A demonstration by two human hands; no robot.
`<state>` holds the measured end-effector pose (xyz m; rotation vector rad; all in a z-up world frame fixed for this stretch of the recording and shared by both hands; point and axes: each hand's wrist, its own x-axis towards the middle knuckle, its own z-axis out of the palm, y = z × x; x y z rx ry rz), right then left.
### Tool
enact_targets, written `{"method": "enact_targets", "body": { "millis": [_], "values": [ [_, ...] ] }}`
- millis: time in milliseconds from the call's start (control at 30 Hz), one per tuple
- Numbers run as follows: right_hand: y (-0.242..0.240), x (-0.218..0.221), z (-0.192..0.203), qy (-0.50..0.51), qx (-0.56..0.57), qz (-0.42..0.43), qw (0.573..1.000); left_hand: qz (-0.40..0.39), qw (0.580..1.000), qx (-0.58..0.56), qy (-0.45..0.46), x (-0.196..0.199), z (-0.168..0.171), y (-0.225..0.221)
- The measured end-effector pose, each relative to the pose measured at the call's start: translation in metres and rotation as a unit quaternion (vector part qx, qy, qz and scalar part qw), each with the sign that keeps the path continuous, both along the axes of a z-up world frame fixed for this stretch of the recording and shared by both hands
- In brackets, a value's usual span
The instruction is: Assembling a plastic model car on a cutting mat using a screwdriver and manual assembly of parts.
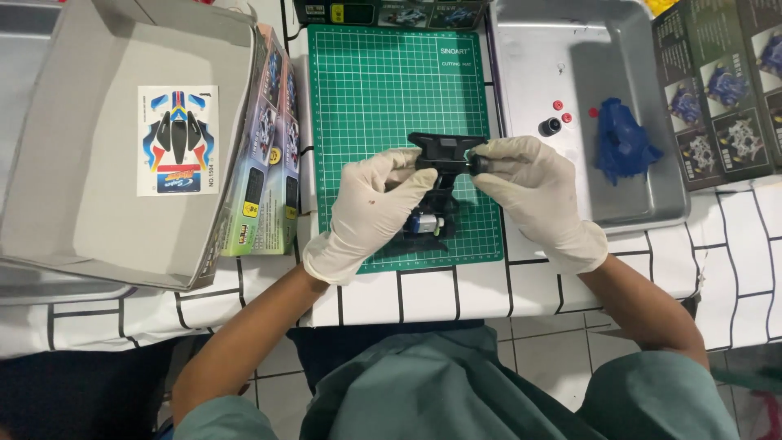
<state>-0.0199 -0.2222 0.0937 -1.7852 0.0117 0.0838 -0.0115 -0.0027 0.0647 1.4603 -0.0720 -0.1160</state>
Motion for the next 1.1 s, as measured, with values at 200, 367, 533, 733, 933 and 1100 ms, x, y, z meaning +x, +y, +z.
{"method": "enact_targets", "body": {
  "millis": [200,367,533,733,933,1100],
  "values": [
    [-0.006,0.006,-0.012,-0.009,0.104,0.013,0.994,0.077,0.976,0.049,-0.199,-0.019,0.025,-0.009],
    [-0.010,0.003,-0.020,-0.013,0.118,0.001,0.993,0.098,0.950,0.080,-0.286,-0.029,0.025,-0.010],
    [-0.007,0.003,-0.021,0.029,0.173,-0.012,0.984,0.111,0.933,0.102,-0.327,-0.033,0.027,-0.012],
    [-0.010,0.002,-0.016,0.058,0.183,0.005,0.981,0.101,0.927,0.093,-0.349,-0.033,0.023,-0.012],
    [-0.012,0.002,-0.015,0.097,0.250,0.026,0.963,0.109,0.935,0.097,-0.325,-0.038,0.040,-0.018],
    [-0.011,0.000,-0.014,0.094,0.229,0.019,0.969,0.111,0.933,0.093,-0.330,-0.042,0.042,-0.018]
  ]
}}
